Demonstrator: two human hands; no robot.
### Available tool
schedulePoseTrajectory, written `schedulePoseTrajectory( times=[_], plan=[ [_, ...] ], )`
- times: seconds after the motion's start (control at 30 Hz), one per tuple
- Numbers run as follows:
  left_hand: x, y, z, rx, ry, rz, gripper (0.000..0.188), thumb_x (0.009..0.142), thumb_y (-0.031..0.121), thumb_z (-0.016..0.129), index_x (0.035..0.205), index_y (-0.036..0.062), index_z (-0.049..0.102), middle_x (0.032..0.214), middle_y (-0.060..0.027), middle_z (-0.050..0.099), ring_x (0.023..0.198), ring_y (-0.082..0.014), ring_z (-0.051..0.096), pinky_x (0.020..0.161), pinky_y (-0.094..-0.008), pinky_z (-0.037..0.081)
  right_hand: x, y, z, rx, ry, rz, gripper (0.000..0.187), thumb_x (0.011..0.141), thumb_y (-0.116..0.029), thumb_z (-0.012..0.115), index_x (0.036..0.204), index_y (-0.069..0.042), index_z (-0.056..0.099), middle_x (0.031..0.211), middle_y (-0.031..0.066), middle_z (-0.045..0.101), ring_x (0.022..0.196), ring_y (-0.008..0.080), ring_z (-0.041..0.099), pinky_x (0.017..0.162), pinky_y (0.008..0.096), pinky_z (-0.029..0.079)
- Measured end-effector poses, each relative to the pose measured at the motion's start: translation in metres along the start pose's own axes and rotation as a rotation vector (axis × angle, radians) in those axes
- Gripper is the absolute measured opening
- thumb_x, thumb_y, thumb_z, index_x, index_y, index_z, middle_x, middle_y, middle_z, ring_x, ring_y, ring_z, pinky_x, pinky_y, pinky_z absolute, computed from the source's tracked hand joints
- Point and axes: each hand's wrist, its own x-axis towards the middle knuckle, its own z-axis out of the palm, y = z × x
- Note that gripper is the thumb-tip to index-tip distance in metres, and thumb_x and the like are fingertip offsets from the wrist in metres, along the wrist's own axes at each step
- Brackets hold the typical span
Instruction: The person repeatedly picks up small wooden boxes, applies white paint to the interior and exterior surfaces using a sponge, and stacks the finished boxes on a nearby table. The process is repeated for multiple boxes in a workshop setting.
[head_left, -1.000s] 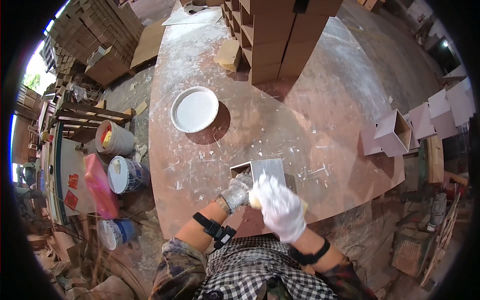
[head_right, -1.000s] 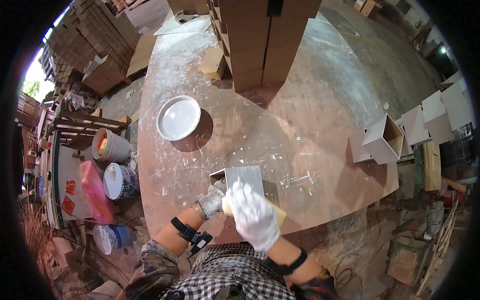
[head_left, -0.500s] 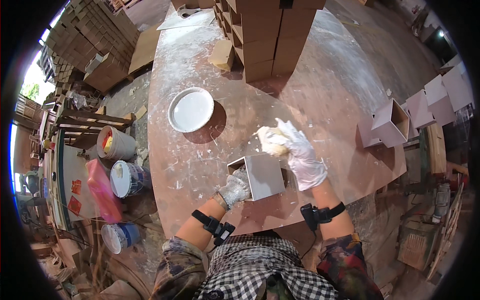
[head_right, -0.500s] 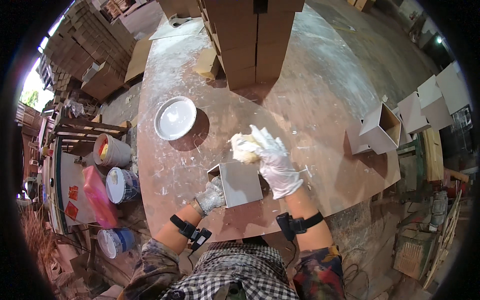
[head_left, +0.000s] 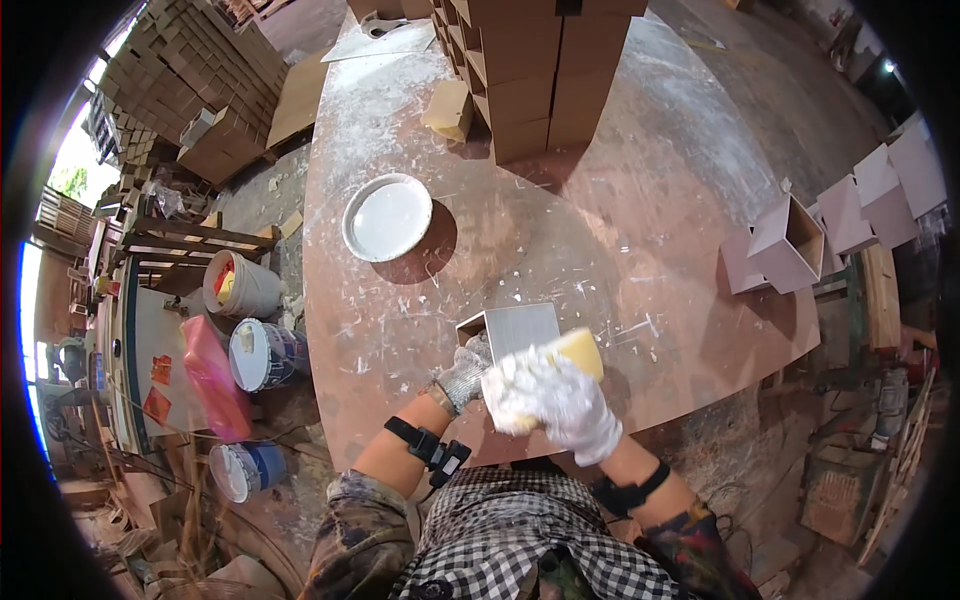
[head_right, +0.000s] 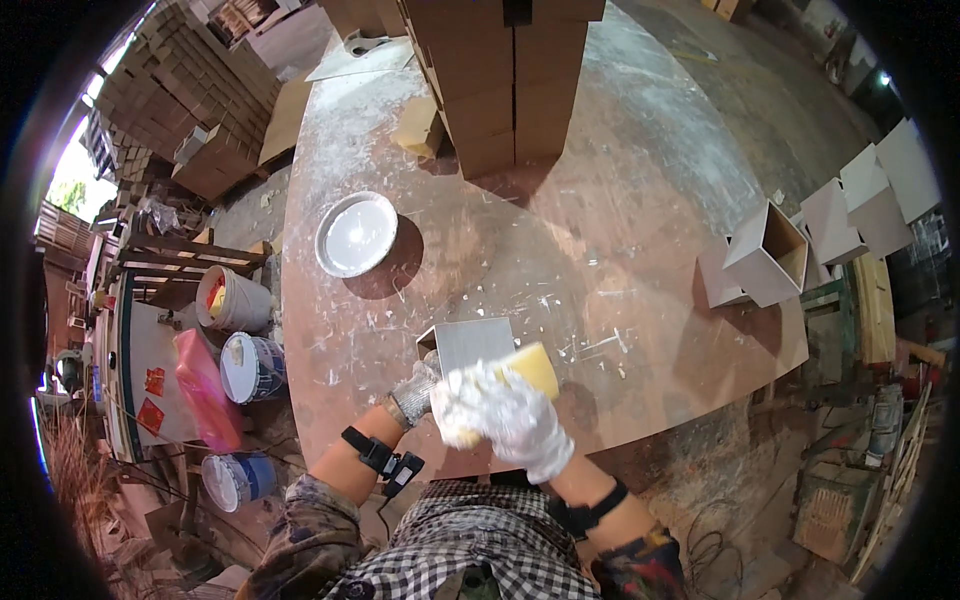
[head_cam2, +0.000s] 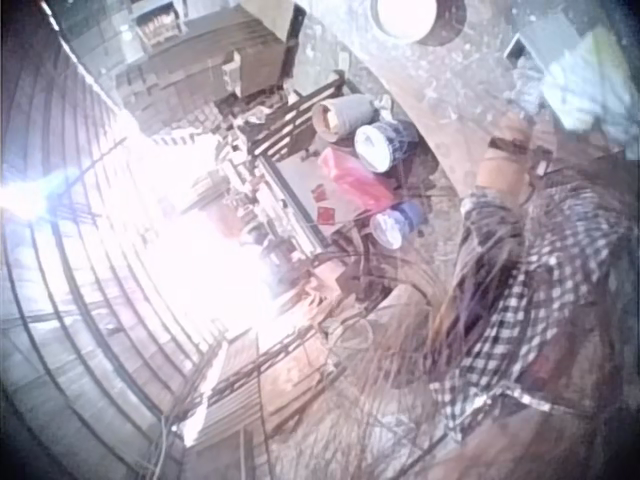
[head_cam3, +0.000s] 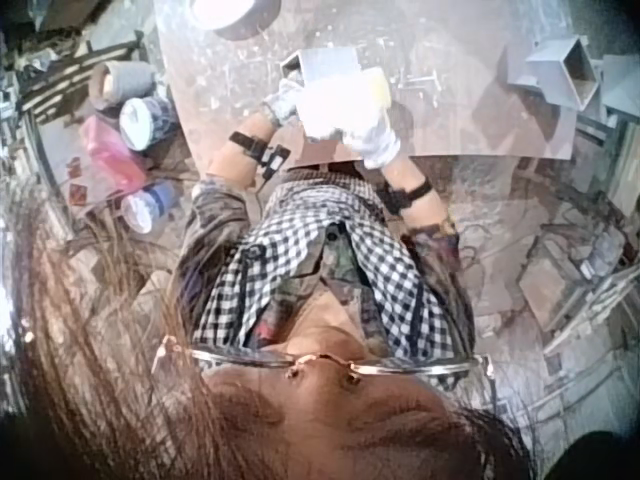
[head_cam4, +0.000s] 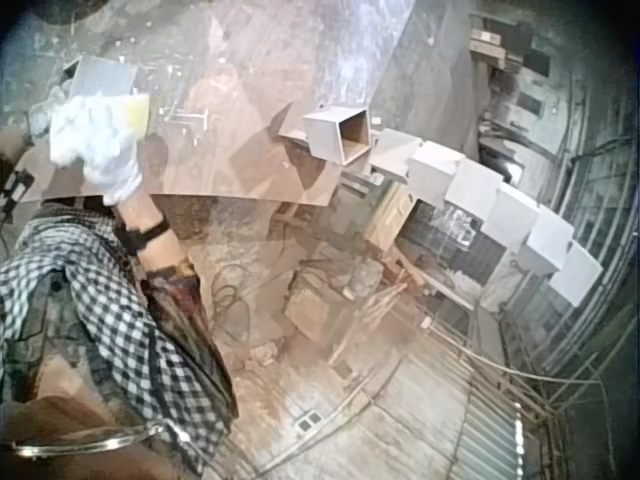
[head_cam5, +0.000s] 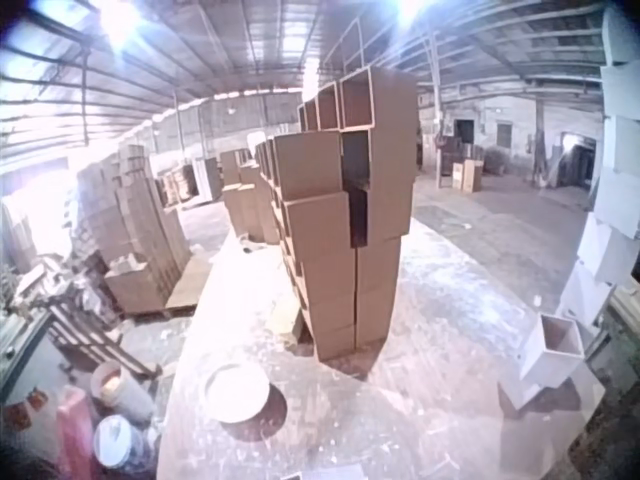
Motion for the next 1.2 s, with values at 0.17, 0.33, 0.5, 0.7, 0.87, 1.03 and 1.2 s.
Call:
schedulePoseTrajectory(
  times=[0.17,0.33,0.5,0.7,0.87,1.03,1.2],
  plan=[
    [0.001,0.005,-0.004,0.173,-0.094,-0.116,0.059,0.09,0.049,0.05,0.133,0.0088,0.052,0.137,-0.0139,0.053,0.123,-0.0285,0.051,0.102,-0.0391,0.043,-0.027,-0.019,-0.035,0.045,0.017,0.017,0.039,0.077,-0.01,0.067,0.116,-0.017,0.065,0.127,0.0048,0.063,0.117,0.0275,0.059,0.093,0.0397,0.049],
    [0.009,-0.024,0.016,0.213,-0.021,0.007,0.066,0.089,0.051,0.052,0.138,0.0083,0.047,0.137,-0.0145,0.052,0.128,-0.029,0.048,0.106,-0.0384,0.039,0.045,0.02,-0.058,-0.036,0.23,-0.062,0.034,0.079,-0.011,0.066,0.114,-0.014,0.067,0.123,0.0078,0.065,0.11,0.0284,0.063,0.094,0.0382,0.049],
    [0.013,0.01,0.008,0.271,0.188,0.011,0.053,0.087,0.038,0.061,0.129,0.0069,0.054,0.129,-0.0124,0.054,0.119,-0.0247,0.05,0.104,-0.0333,0.037,0.087,0.058,-0.012,0.269,0.096,-0.124,0.05,0.066,0.004,0.057,0.112,-0.011,0.067,0.122,0.0125,0.065,0.109,0.0323,0.063,0.099,0.0419,0.048],
    [0.004,-0.002,0.004,0.252,-0.105,-0.013,0.059,0.088,0.045,0.051,0.137,0.0124,0.049,0.14,-0.0133,0.047,0.129,-0.0277,0.045,0.104,-0.0378,0.04,0.009,-0.023,-0.008,0.237,0.088,-0.001,0.04,0.07,0.005,0.061,0.103,-0.013,0.071,0.109,0.0085,0.07,0.106,0.0263,0.066,0.095,0.0383,0.051],
    [0.017,-0.038,0.027,-0.28,-0.179,-0.166,0.057,0.091,0.04,0.043,0.142,0.0156,0.043,0.147,-0.0102,0.043,0.136,-0.027,0.039,0.111,-0.0408,0.033,-0.021,-0.016,-0.044,0.252,0.132,0.084,0.034,0.079,-0.007,0.063,0.111,-0.014,0.069,0.116,0.0106,0.068,0.108,0.0257,0.065,0.088,0.0368,0.053],
    [0.021,-0.109,0.068,-0.525,0.108,0.023,0.057,0.093,0.042,0.043,0.144,0.0146,0.041,0.146,-0.0117,0.043,0.134,-0.0253,0.042,0.109,-0.0391,0.036,0.053,0.057,-0.038,0.23,0.351,0.056,0.025,0.085,-0.006,0.063,0.109,-0.006,0.067,0.115,0.0137,0.068,0.109,0.0309,0.064,0.092,0.0386,0.051],
    [0.024,-0.051,0.038,-0.007,-0.018,0.064,0.053,0.095,0.039,0.042,0.141,0.0113,0.042,0.142,-0.0115,0.046,0.129,-0.0259,0.047,0.106,-0.039,0.04,0.025,0.07,-0.01,0.458,0.162,0.025,0.031,0.076,-0.001,0.066,0.107,-0.004,0.069,0.113,0.0185,0.067,0.114,0.0331,0.061,0.099,0.0401,0.047]
  ],
)
